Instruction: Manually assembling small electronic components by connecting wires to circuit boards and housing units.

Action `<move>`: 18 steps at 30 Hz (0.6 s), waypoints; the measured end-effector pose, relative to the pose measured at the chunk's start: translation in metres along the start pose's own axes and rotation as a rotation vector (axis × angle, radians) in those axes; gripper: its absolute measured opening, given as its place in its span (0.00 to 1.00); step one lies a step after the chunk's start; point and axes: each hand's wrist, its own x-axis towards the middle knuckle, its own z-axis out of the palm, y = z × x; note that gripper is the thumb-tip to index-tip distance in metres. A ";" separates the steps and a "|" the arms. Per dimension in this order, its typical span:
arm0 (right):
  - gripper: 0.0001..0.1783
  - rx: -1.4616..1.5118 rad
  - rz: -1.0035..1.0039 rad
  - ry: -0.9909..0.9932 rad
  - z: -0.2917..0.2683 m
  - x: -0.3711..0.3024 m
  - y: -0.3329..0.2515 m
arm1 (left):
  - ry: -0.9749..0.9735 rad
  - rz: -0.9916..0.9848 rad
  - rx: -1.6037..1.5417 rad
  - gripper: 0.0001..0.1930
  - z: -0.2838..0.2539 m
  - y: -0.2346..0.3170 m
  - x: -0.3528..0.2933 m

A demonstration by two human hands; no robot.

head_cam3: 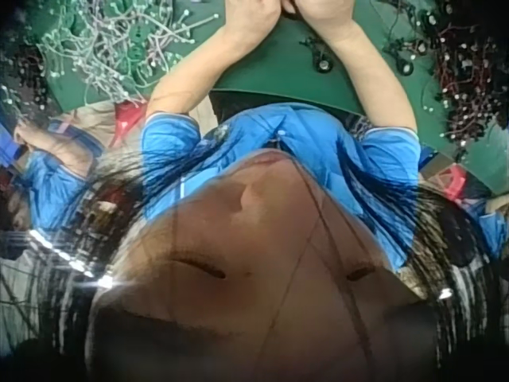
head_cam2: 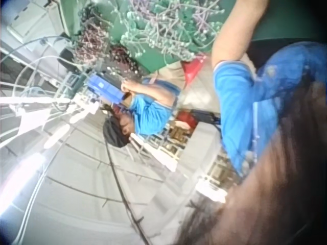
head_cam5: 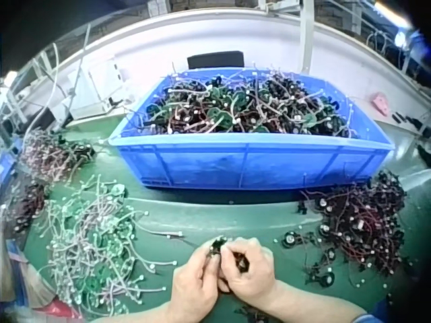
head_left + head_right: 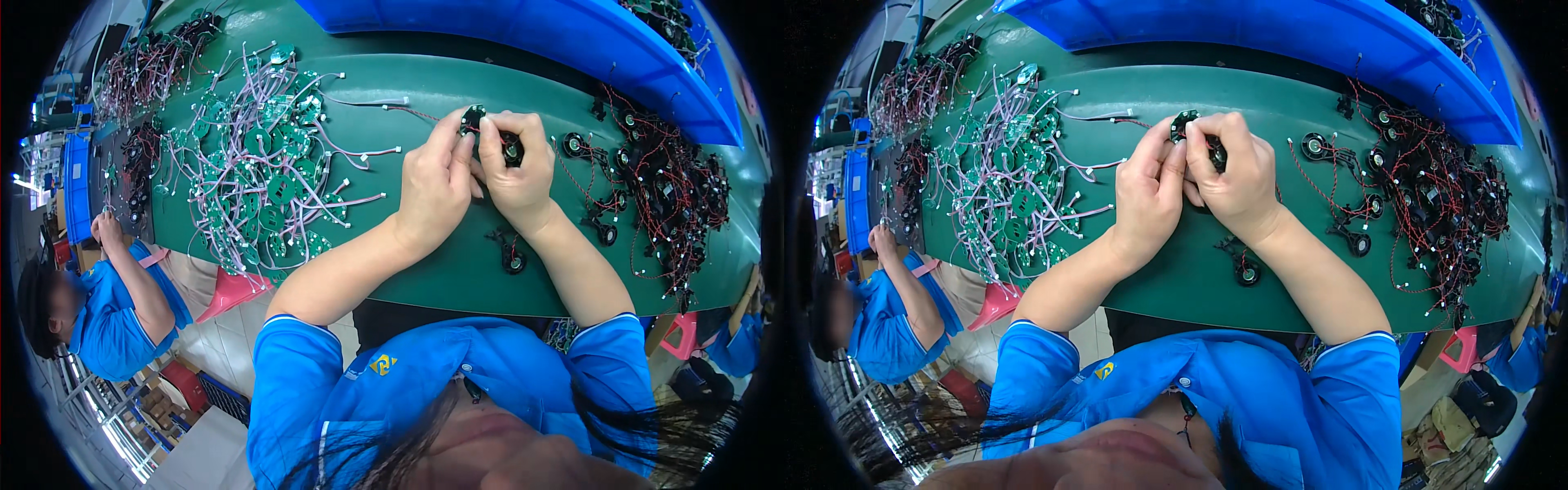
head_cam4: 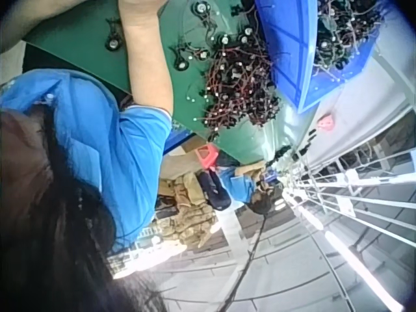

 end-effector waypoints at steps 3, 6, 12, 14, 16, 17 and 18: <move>0.08 -0.001 0.078 -0.157 -0.007 0.004 0.005 | -0.044 -0.105 -0.093 0.11 -0.004 -0.001 0.003; 0.09 0.097 0.187 -0.209 -0.010 0.008 0.002 | -0.063 -0.144 -0.131 0.10 -0.009 -0.004 0.010; 0.13 0.472 0.467 -0.183 -0.009 0.010 0.000 | -0.048 -0.229 -0.190 0.07 -0.013 -0.008 0.021; 0.15 0.548 0.501 -0.156 -0.008 0.011 0.002 | -0.023 -0.301 -0.234 0.06 -0.013 -0.006 0.022; 0.16 0.532 0.533 -0.224 -0.011 0.014 0.008 | -0.035 -0.225 -0.127 0.05 -0.015 -0.007 0.022; 0.17 0.515 0.565 -0.292 -0.014 0.016 0.012 | -0.046 -0.150 -0.021 0.05 -0.017 -0.008 0.022; 0.18 0.497 0.597 -0.360 -0.017 0.017 0.015 | -0.056 -0.074 0.085 0.04 -0.019 -0.009 0.022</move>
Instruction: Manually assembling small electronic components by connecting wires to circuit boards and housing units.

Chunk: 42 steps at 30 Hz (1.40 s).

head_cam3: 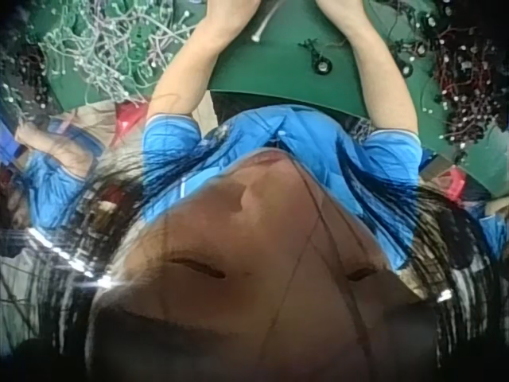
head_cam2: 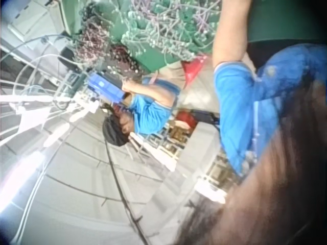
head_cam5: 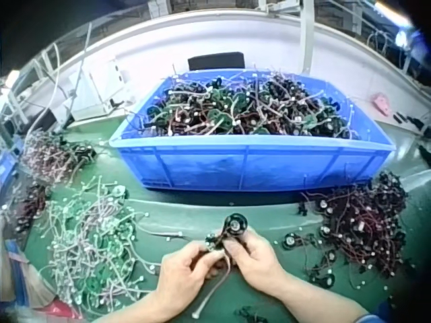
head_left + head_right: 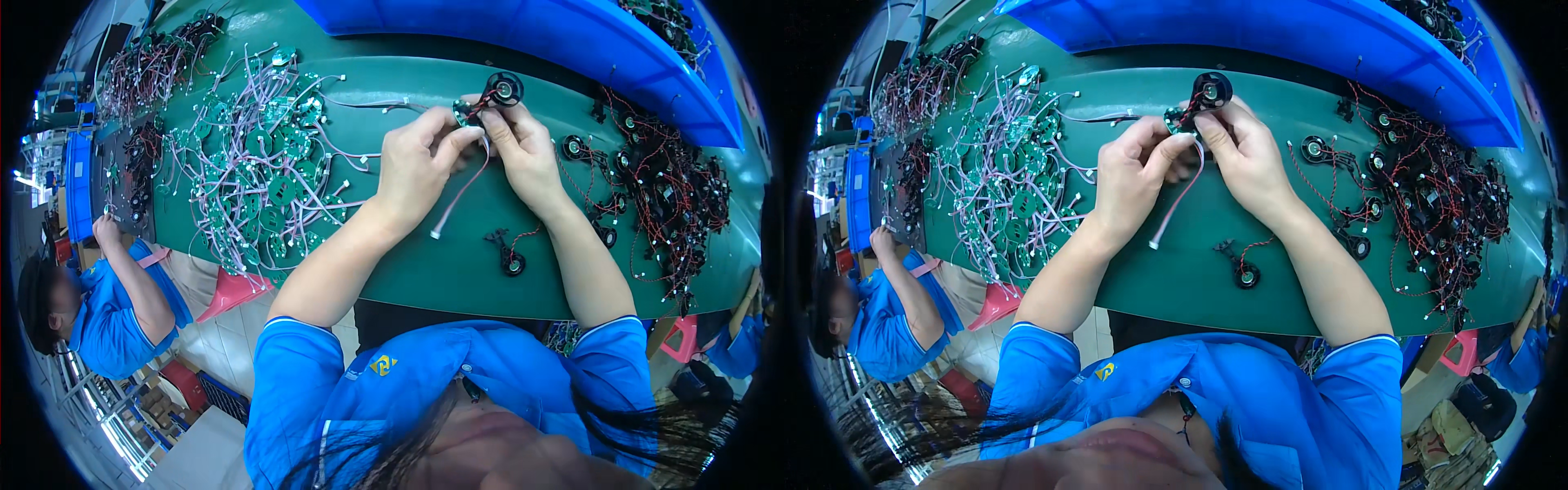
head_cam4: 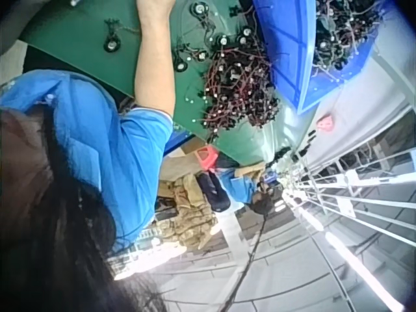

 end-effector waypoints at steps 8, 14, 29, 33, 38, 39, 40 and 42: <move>0.15 0.280 0.206 -0.157 -0.007 -0.002 -0.016 | 0.007 0.421 0.341 0.05 -0.004 -0.011 0.011; 0.15 0.257 0.233 -0.174 -0.006 -0.005 -0.010 | -0.245 0.182 0.116 0.07 -0.027 0.004 0.013; 0.10 -0.098 0.125 -0.174 -0.015 -0.001 -0.015 | -0.149 -0.277 -0.287 0.16 -0.052 0.002 0.019; 0.09 -0.180 0.096 -0.256 -0.019 0.000 -0.014 | -0.025 -0.269 -0.303 0.16 -0.054 0.002 0.021; 0.10 -0.231 -0.041 -0.293 -0.019 0.001 -0.018 | -0.004 -0.307 -0.315 0.16 -0.054 0.007 0.022; 0.10 -0.170 0.047 -0.237 -0.018 0.002 -0.023 | -0.014 -0.310 -0.321 0.15 -0.052 0.008 0.022; 0.10 -0.109 0.135 -0.181 -0.017 0.002 -0.027 | -0.024 -0.314 -0.328 0.15 -0.051 0.009 0.021; 0.10 -0.046 0.221 -0.125 -0.016 0.001 -0.028 | -0.034 -0.318 -0.333 0.15 -0.050 0.009 0.020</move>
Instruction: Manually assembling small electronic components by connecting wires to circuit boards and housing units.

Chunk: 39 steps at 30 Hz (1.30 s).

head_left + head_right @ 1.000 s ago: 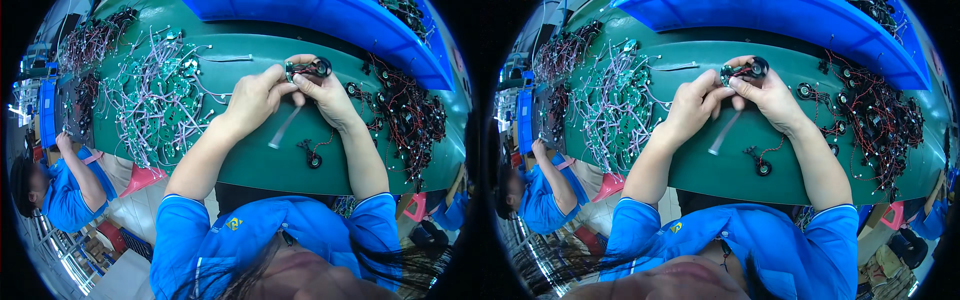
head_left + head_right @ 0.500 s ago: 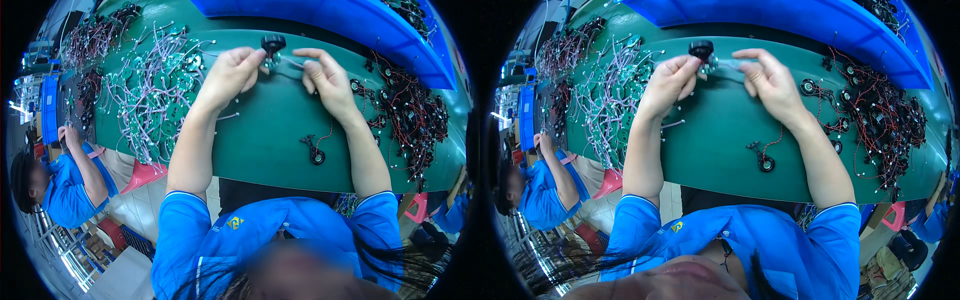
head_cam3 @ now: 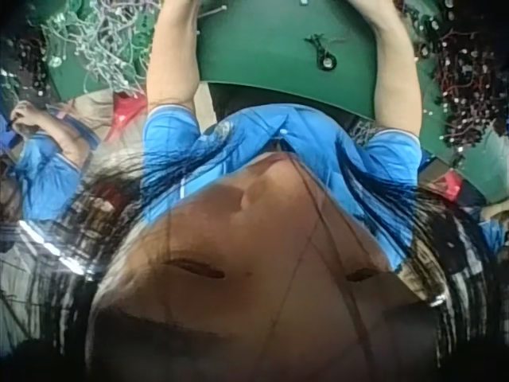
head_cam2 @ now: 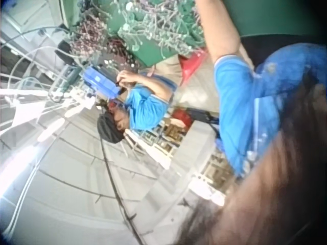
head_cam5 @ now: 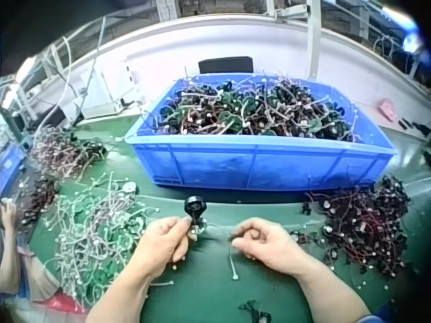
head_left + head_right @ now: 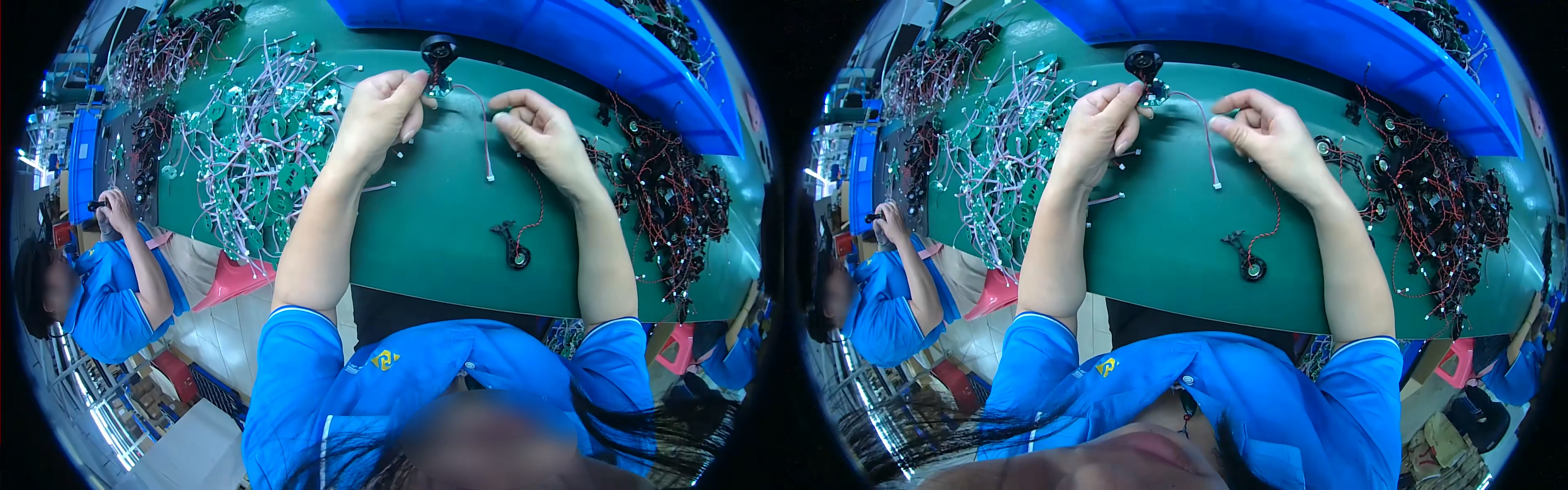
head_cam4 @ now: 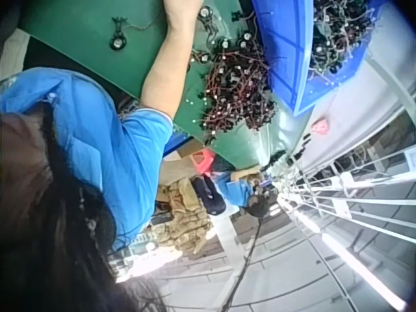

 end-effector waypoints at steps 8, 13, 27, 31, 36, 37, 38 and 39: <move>0.08 -0.041 -0.011 -0.039 0.000 -0.001 0.009 | -0.085 -0.041 -0.146 0.13 0.011 -0.008 -0.005; 0.06 0.039 -0.077 -0.009 0.015 -0.001 0.018 | -0.099 0.074 0.002 0.13 0.035 -0.025 -0.017; 0.07 -0.345 -0.131 -0.291 0.006 -0.004 0.007 | -0.447 -0.146 0.301 0.13 0.004 -0.004 -0.009; 0.08 -0.165 -0.135 -0.209 0.005 -0.001 0.014 | -0.322 -0.107 0.220 0.13 0.001 -0.006 -0.009; 0.09 0.168 -0.067 -0.088 -0.003 0.001 0.016 | -0.145 -0.037 0.038 0.11 -0.009 -0.009 -0.001; 0.10 0.132 -0.047 -0.135 -0.003 0.000 0.012 | -0.138 -0.037 0.028 0.11 -0.009 -0.009 0.001; 0.10 0.095 -0.026 -0.180 -0.003 -0.001 0.010 | -0.132 -0.038 0.018 0.11 -0.010 -0.009 0.002; 0.11 0.059 -0.006 -0.225 -0.002 -0.002 0.009 | -0.126 -0.038 0.008 0.11 -0.010 -0.009 0.002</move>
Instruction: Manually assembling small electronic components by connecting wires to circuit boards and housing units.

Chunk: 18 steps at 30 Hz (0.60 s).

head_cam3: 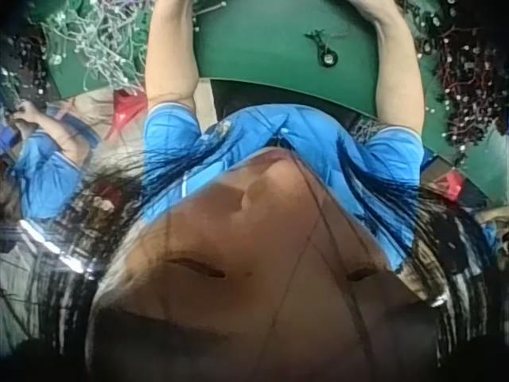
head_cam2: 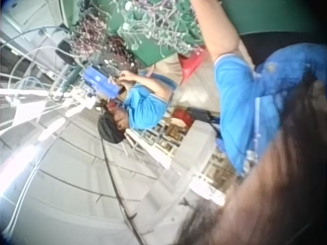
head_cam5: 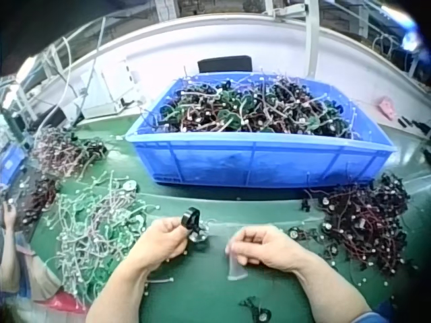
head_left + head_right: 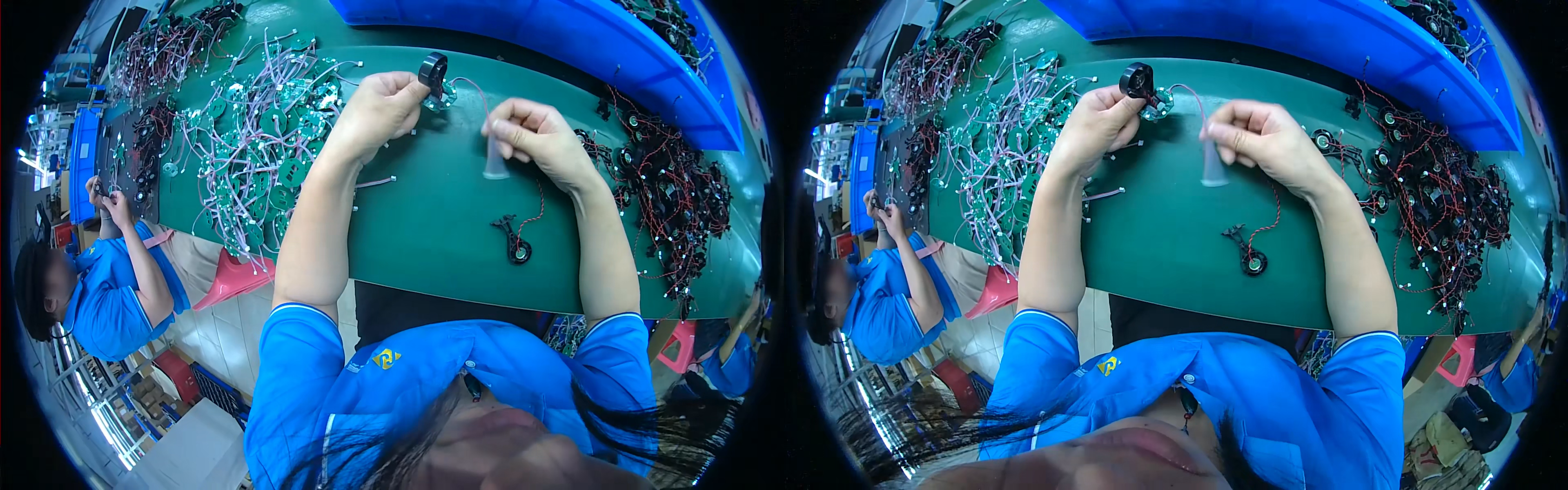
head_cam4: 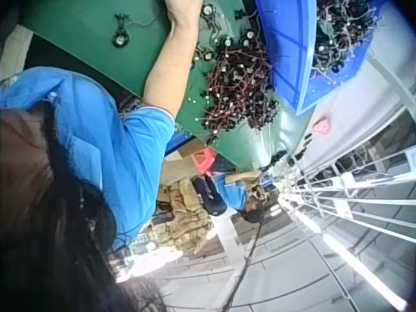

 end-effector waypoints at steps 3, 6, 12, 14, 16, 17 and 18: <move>0.11 0.050 -0.002 0.055 0.006 -0.003 -0.002 | -0.025 -0.031 0.013 0.10 0.005 -0.004 -0.003; 0.11 0.101 -0.002 0.112 0.007 -0.003 -0.004 | -0.053 -0.065 0.025 0.09 0.008 -0.004 -0.003; 0.08 0.206 0.092 0.029 -0.005 -0.001 -0.012 | -0.046 -0.051 0.005 0.09 0.004 0.002 0.001; 0.07 0.130 0.157 -0.004 -0.004 -0.003 -0.012 | -0.020 -0.055 0.012 0.11 0.001 0.000 0.001; 0.06 0.092 0.191 -0.023 -0.003 -0.004 -0.011 | -0.005 -0.059 0.013 0.12 0.001 -0.001 0.002; 0.05 0.114 0.157 -0.007 -0.001 -0.004 -0.011 | -0.006 -0.066 0.021 0.12 0.001 -0.001 0.003; 0.05 0.136 0.122 0.009 0.000 -0.003 -0.010 | -0.007 -0.073 0.029 0.12 0.002 -0.001 0.004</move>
